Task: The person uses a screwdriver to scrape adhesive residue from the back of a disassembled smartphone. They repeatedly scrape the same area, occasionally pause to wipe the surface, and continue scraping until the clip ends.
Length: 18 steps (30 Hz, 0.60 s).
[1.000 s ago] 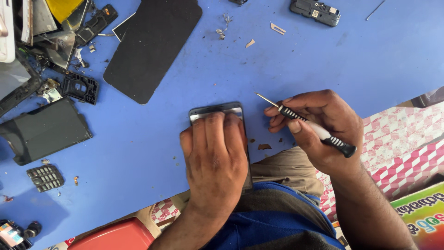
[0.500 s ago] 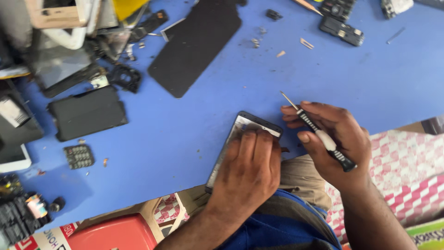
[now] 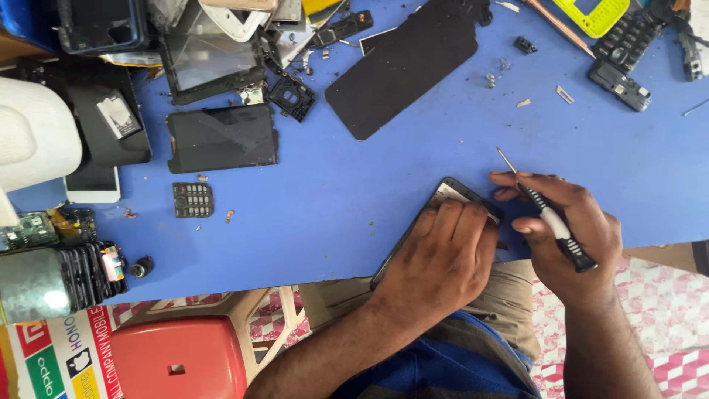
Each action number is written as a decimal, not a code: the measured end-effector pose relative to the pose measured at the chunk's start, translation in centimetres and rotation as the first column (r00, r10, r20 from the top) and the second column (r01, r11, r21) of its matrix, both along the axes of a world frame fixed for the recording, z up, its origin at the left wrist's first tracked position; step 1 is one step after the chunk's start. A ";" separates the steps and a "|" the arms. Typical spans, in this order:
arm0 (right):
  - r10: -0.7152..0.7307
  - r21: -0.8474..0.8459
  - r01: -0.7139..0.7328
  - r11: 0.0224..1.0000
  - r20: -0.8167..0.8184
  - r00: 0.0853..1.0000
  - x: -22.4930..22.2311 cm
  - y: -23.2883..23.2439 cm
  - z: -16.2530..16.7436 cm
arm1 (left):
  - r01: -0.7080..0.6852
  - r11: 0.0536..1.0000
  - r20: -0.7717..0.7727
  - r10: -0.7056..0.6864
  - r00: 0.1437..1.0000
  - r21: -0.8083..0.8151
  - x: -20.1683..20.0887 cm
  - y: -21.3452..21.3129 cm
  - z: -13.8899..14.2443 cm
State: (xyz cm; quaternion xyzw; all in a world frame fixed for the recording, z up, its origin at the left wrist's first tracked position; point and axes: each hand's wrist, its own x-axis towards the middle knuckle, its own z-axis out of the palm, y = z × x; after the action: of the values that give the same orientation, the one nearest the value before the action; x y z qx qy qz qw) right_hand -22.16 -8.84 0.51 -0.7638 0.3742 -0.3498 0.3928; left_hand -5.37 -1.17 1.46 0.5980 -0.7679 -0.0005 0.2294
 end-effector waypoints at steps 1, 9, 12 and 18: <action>-0.007 -0.004 0.007 1.000 -0.009 1.000 -0.1 0.1 0.0 | 0.000 1.000 -0.021 0.000 1.000 -0.002 0.1 0.2 -0.1; -0.039 0.081 0.037 0.996 0.022 0.999 -2.0 -0.2 -0.5 | 0.048 0.987 -0.538 0.042 0.842 0.153 0.0 0.7 -1.0; -0.036 0.108 0.029 0.994 0.061 0.998 -2.6 -0.4 -0.4 | 0.062 0.984 -0.576 0.045 0.817 0.166 0.9 0.9 -0.7; -0.079 0.156 0.067 0.985 0.072 0.994 -2.7 -0.8 -0.4 | -0.069 0.993 -0.428 0.103 0.898 0.095 2.7 0.3 0.5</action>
State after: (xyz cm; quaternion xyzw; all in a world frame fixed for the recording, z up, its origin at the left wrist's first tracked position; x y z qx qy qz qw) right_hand -24.85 -9.59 0.12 -0.7027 0.4122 -0.3639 0.4515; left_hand -2.71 -0.87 1.99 0.6249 -0.6701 -0.1526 0.3704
